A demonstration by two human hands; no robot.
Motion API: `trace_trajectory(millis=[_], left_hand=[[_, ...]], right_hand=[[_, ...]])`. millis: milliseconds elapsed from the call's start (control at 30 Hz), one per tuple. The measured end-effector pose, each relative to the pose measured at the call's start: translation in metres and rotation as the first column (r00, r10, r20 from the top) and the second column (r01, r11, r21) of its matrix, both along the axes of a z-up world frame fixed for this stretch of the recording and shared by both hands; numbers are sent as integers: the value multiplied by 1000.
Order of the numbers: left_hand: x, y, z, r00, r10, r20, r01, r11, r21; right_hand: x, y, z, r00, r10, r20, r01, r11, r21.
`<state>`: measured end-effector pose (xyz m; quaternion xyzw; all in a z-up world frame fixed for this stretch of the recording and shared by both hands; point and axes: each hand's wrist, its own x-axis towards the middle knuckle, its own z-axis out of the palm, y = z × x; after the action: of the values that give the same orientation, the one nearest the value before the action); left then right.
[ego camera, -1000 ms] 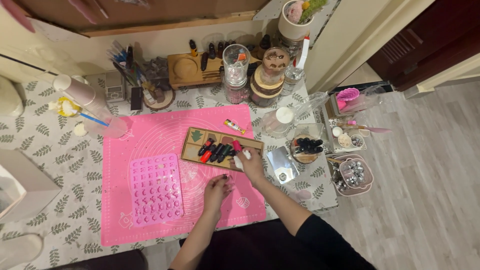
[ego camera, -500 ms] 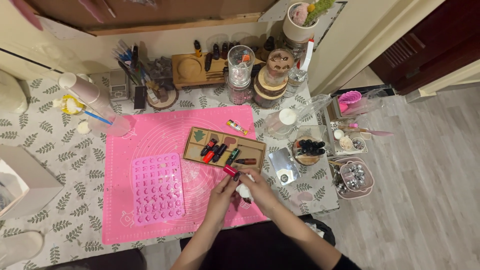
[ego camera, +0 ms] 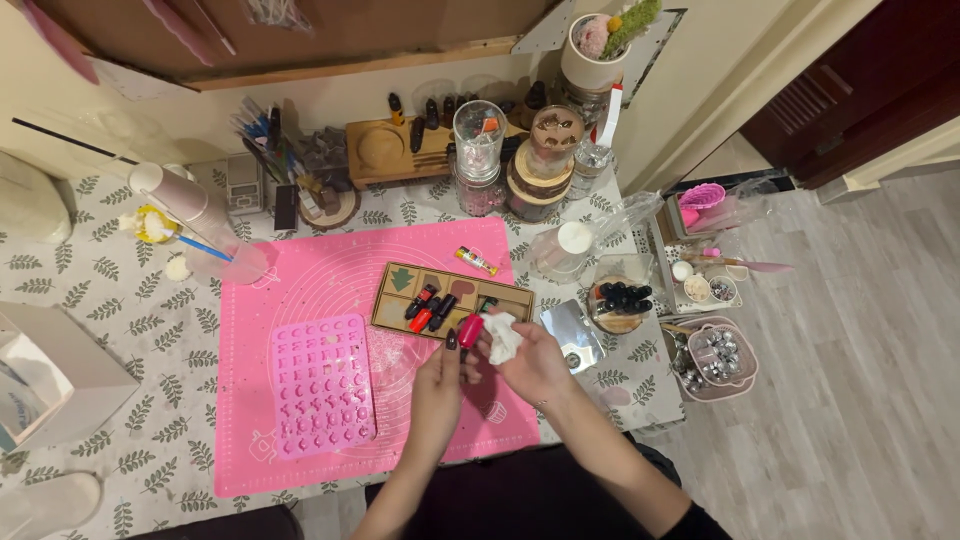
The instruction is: Organizing small bottles of fragrances or dyes into a wooden storage tray and tidying the workspace.
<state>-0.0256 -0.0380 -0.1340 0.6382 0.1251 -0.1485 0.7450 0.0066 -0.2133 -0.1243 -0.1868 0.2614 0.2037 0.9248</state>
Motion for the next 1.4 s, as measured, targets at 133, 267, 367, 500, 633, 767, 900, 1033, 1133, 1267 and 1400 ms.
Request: trace_trajectory(millis=[133, 267, 367, 500, 633, 767, 900, 1033, 1133, 1267, 1400], left_hand=[[-3, -21, 72, 996, -75, 42, 58, 952, 302], [-3, -21, 85, 903, -84, 422, -161, 844, 512], [-5, -8, 71, 892, -205, 403, -168, 677, 717], [-1, -1, 68, 813, -253, 524, -292, 601, 744], [7, 4, 82, 892, -225, 391, -190, 598, 778], [7, 11, 91, 891, -182, 415, -214, 638, 739], [8, 11, 98, 962, -113, 250, -95, 717, 690], [8, 6, 96, 987, -81, 137, -35, 732, 680], [12, 1, 89, 964, -122, 236, -72, 734, 675], [21, 0, 41, 990, 31, 135, -84, 909, 409], [22, -3, 63, 979, -39, 201, -70, 858, 508]], right_hand=[[-1, 33, 49, 999, -36, 11, 35, 998, 54], [-7, 46, 26, 977, 89, 196, 20, 868, -497], [-1, 44, 12, 961, 160, 223, 31, 745, -666], [9, 38, 1, 978, 198, 67, -98, 714, -693], [8, 50, 37, 968, 250, 7, -185, 736, -651], [7, 53, 40, 886, 464, 16, -314, 624, -716], [6, 53, 57, 871, 490, -15, -346, 594, -726], [1, 54, 47, 915, 400, -45, -305, 616, -727], [-3, 53, 55, 949, 298, -104, -273, 608, -745], [-8, 49, 66, 839, 508, 194, -111, 508, -854], [-4, 39, 50, 903, 417, 99, -223, 654, -723]])
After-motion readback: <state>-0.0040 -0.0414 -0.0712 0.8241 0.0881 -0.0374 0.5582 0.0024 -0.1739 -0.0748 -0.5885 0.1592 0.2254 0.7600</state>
